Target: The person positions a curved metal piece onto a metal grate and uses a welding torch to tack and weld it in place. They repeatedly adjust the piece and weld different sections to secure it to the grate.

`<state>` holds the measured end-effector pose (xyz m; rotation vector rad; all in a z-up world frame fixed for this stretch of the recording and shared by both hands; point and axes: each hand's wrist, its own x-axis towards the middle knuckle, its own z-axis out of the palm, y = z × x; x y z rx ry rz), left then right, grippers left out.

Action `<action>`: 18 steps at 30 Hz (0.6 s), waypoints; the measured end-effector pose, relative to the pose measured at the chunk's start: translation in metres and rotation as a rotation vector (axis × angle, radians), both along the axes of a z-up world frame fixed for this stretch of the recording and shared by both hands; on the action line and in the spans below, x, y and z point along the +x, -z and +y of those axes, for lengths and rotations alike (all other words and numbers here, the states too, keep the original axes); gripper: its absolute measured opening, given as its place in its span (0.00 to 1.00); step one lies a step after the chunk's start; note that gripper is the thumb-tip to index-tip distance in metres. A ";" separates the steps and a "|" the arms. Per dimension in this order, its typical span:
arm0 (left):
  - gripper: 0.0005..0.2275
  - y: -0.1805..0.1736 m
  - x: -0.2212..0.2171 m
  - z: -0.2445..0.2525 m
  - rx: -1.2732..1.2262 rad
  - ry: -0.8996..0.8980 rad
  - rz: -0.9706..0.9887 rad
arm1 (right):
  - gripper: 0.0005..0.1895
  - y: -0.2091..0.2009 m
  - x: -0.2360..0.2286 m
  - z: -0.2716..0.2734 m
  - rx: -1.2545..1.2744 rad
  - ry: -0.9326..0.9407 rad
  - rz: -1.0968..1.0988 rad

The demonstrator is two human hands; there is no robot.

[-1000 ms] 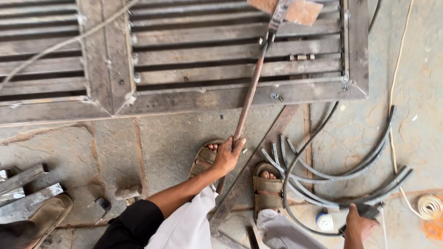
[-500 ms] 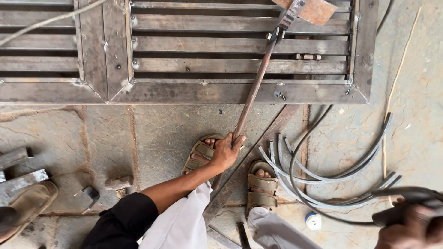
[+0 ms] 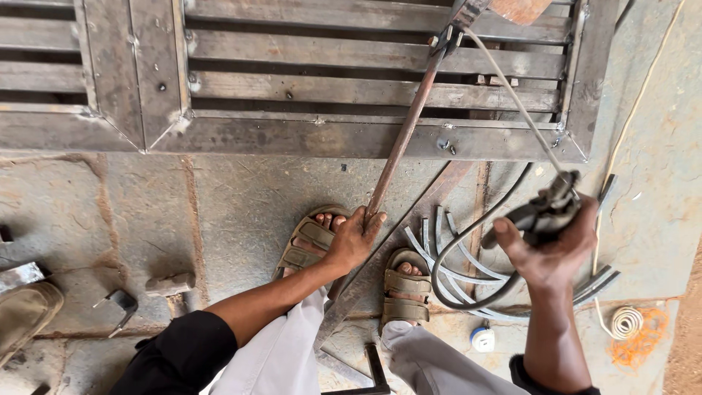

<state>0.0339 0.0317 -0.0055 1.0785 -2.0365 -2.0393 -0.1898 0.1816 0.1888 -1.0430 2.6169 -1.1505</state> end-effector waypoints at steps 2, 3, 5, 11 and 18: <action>0.18 -0.001 0.002 -0.002 0.078 0.006 -0.018 | 0.35 0.001 0.000 -0.014 -0.066 -0.021 -0.170; 0.18 -0.001 0.002 -0.003 0.115 0.012 -0.025 | 0.36 -0.001 0.000 -0.020 -0.100 -0.028 -0.253; 0.19 -0.002 0.000 -0.005 0.141 0.063 -0.088 | 0.36 -0.004 0.001 -0.028 -0.051 -0.021 -0.194; 0.20 -0.003 0.000 -0.005 0.100 0.049 -0.038 | 0.36 -0.007 0.006 -0.035 -0.018 -0.021 -0.164; 0.20 -0.002 0.000 -0.006 0.109 0.050 -0.038 | 0.35 -0.009 0.004 -0.041 0.080 -0.043 -0.158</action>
